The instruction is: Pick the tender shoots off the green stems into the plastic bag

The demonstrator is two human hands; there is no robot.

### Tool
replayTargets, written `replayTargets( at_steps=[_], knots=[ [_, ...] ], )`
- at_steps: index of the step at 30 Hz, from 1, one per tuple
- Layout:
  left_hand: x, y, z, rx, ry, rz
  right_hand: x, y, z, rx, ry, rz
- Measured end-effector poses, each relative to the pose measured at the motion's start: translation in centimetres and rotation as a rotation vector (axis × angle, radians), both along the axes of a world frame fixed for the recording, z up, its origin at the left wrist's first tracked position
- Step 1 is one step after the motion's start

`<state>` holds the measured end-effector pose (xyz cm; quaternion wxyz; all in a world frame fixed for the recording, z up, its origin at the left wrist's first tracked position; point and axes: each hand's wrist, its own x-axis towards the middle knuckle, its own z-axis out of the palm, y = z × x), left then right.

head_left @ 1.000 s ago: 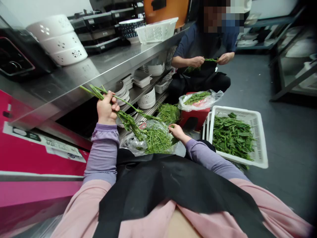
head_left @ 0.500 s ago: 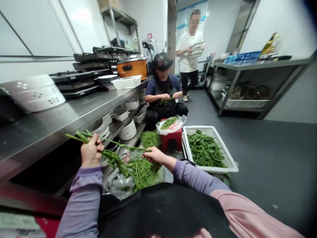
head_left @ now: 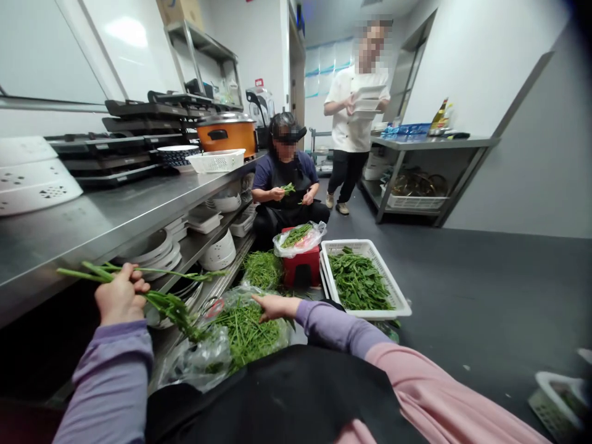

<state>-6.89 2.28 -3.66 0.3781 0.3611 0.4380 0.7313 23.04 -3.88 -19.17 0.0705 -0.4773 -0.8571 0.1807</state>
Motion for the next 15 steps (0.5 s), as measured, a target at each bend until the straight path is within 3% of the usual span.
replayTargets(
  at_steps=[4, 7, 9, 12, 15],
  knots=[
    [2.4, -1.9, 1.2, -0.096, -0.105, -0.089, 0.8, 2.8, -0.8, -0.075, 0.102, -0.279],
    [4.1, -2.8, 1.4, -0.202, -0.175, -0.179, 1.3, 3.3, -0.2, -0.152, 0.240, -0.344],
    [4.8, -2.8, 0.8, -0.241, -0.194, -0.240, 1.5, 3.4, 1.0, -0.375, 0.657, -0.405],
    [5.8, -2.8, -0.4, -0.246, -0.220, -0.364, 1.4, 2.8, 3.6, -0.718, 1.120, -0.276],
    [6.9, -3.0, -1.4, -0.228, -0.211, -0.471, 0.6, 1.5, 5.9, -0.811, 1.163, -0.139]
  ],
)
